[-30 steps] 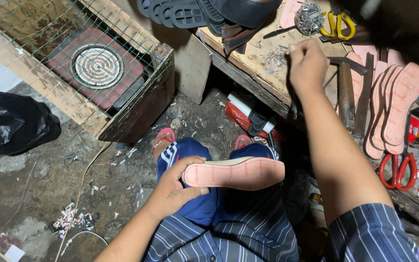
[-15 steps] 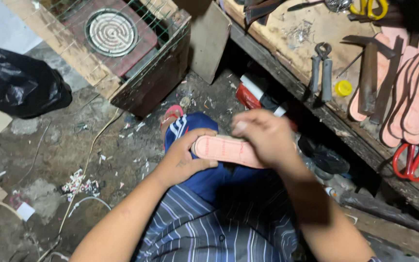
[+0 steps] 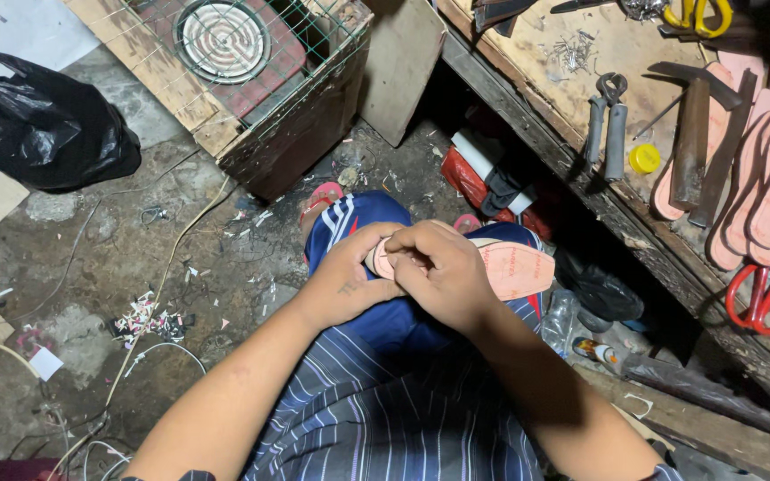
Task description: The person sits on the workshop floor shaping a shoe upper over an insole, hammering and pressing the edges with a cobbler's hammer, trimming excess material with pliers and scissors, then fitting the shoe onto a wooden last and placing it on an overhead rack with other finished uppers.
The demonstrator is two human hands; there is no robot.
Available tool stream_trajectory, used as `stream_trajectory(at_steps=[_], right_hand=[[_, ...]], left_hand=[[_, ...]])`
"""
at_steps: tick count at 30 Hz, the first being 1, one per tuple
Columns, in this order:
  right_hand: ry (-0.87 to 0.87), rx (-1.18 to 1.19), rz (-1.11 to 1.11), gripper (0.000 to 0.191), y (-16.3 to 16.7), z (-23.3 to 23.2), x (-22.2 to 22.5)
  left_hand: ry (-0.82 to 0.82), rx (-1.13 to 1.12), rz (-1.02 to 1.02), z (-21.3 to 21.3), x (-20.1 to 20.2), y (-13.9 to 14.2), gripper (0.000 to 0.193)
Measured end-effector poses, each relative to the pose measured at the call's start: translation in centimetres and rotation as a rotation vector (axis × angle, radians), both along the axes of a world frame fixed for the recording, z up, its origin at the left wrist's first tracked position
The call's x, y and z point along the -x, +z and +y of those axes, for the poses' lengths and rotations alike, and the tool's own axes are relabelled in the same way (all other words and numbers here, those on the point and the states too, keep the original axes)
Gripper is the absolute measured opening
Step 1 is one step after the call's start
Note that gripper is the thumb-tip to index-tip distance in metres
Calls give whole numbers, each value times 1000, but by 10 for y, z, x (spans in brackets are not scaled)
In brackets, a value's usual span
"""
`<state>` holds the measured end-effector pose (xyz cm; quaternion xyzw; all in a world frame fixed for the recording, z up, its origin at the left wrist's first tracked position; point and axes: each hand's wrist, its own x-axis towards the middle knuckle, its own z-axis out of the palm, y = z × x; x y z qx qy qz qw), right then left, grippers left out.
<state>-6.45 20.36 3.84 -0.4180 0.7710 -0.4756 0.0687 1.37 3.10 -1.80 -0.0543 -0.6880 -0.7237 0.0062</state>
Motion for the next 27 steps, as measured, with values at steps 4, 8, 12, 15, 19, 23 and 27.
stream_trajectory(at_steps=[4, 8, 12, 15, 19, 23, 27], right_hand=[[-40, -39, -51, 9, 0, -3, 1], [-44, -47, 5, 9, 4, -7, 1], [-10, -45, 117, 9, 13, -11, -2], [25, -77, 198, 12, 20, -16, -6], [92, -192, 354, 14, 27, -24, -10], [205, -305, 463, 16, 32, -32, -14], [232, -408, 562, 18, 36, -39, -13]], left_hand=[[8, -3, -42, 1, 1, 0, 62], [8, -16, -37, 1, 1, -1, 62], [17, -16, -6, 1, 0, -3, 62], [20, 8, 29, -1, 0, -3, 60], [48, 109, 154, -4, 0, -5, 58], [71, 149, 188, -2, -1, -10, 48], [92, 74, 67, 3, -2, -13, 45]])
